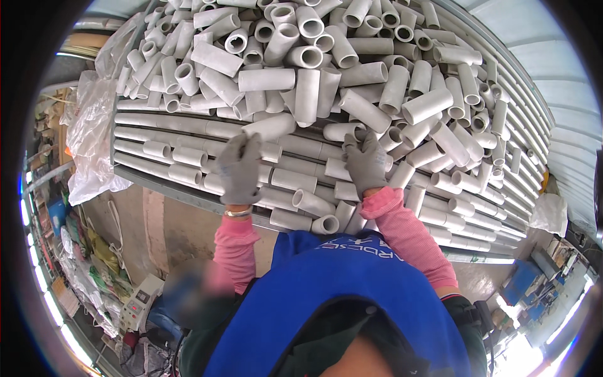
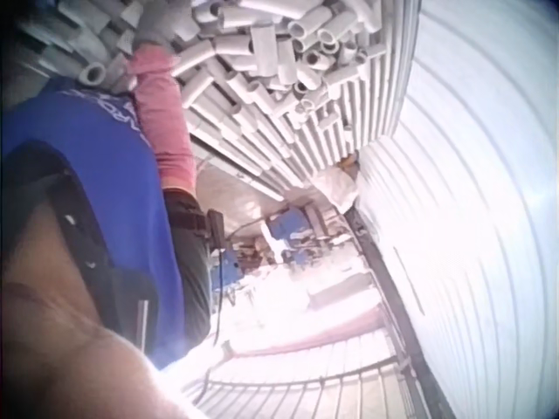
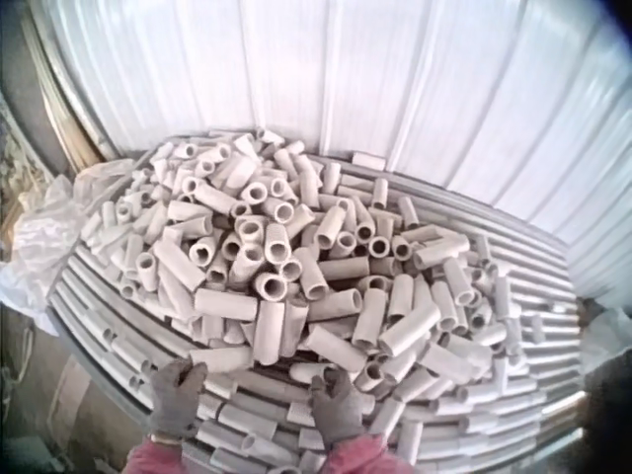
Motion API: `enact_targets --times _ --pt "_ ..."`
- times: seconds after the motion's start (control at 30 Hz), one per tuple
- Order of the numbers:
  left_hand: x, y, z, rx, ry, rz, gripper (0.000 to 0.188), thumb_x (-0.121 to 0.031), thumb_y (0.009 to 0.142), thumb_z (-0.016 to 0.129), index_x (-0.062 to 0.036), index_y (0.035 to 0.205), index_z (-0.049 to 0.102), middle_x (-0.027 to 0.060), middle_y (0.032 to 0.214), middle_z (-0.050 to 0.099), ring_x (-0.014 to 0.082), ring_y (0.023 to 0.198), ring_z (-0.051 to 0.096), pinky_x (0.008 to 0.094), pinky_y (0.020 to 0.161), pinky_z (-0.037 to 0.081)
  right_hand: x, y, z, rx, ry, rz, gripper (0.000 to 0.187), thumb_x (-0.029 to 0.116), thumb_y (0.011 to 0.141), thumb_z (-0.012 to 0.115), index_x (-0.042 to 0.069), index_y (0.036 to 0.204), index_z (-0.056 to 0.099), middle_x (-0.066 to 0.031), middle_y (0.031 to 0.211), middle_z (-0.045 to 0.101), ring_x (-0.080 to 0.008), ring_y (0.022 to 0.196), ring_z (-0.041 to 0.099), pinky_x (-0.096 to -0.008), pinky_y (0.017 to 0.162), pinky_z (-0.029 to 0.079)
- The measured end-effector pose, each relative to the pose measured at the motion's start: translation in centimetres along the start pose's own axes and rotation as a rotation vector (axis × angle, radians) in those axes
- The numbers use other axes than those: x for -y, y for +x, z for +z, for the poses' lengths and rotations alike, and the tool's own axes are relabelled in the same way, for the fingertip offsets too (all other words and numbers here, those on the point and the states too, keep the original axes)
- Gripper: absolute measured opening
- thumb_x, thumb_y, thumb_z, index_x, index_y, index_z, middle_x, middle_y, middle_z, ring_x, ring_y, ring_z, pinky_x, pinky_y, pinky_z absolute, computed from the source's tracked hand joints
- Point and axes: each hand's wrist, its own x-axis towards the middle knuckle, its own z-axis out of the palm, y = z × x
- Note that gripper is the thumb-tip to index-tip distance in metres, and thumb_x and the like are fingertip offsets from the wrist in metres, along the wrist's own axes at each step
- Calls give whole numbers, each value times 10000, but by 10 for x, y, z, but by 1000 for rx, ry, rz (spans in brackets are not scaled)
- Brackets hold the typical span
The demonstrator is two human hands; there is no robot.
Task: Operating a large slitting and rewinding machine to process rolls of plastic film, including applying adhesive and handling cardboard cores.
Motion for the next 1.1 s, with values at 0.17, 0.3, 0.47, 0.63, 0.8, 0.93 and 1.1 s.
enact_targets --times 0.17,0.3,0.47,0.63,0.8,0.93,1.1 --pt "18 17 -31 34 -224 -304 182 -176 832 679 0 871 657 -32 609 523 30 530 453 170 486 337 58 -1 -11 153 -234 282 395 278 911 536 -19 1171 519 -82 788 641 -114 559 548 -238 457 446" --pt "30 17 -18 140 -259 -326 188 -181 819 685 0 865 659 -26 605 516 31 519 441 174 479 330 44 13 -7 95 -8 337 240 215 916 536 24 1063 533 -72 803 641 -88 527 503 -218 427 412" --pt "39 14 -27 255 -293 -373 213 -188 825 669 22 829 641 -19 606 496 50 520 421 197 492 341 36 11 -4 43 308 509 154 192 935 514 54 1002 502 -60 837 636 -61 514 472 -193 420 395" --pt "24 24 -32 324 -107 -373 284 -210 828 663 56 927 650 -7 636 530 55 551 451 196 516 370 26 20 0 41 263 466 222 243 951 480 32 1018 498 -63 833 661 -81 535 525 -212 417 417" --pt "-6 25 -12 156 550 -67 435 -401 797 653 -5 977 667 76 731 610 186 700 584 312 672 458 34 15 -10 223 -303 331 348 284 928 481 -25 1088 497 -110 679 652 -160 468 578 -278 410 454" --pt "-15 21 11 145 808 343 389 -404 772 656 -54 941 679 114 865 647 277 810 611 382 738 453 29 15 -19 268 -307 349 348 282 921 500 -41 1049 526 -98 660 641 -150 472 572 -279 419 453" --pt "-3 -1 26 156 600 486 374 -388 760 669 -67 953 662 90 855 640 286 839 604 401 785 427 28 3 -33 96 -331 269 274 295 895 561 31 949 615 -47 689 619 -85 510 514 -228 421 392"
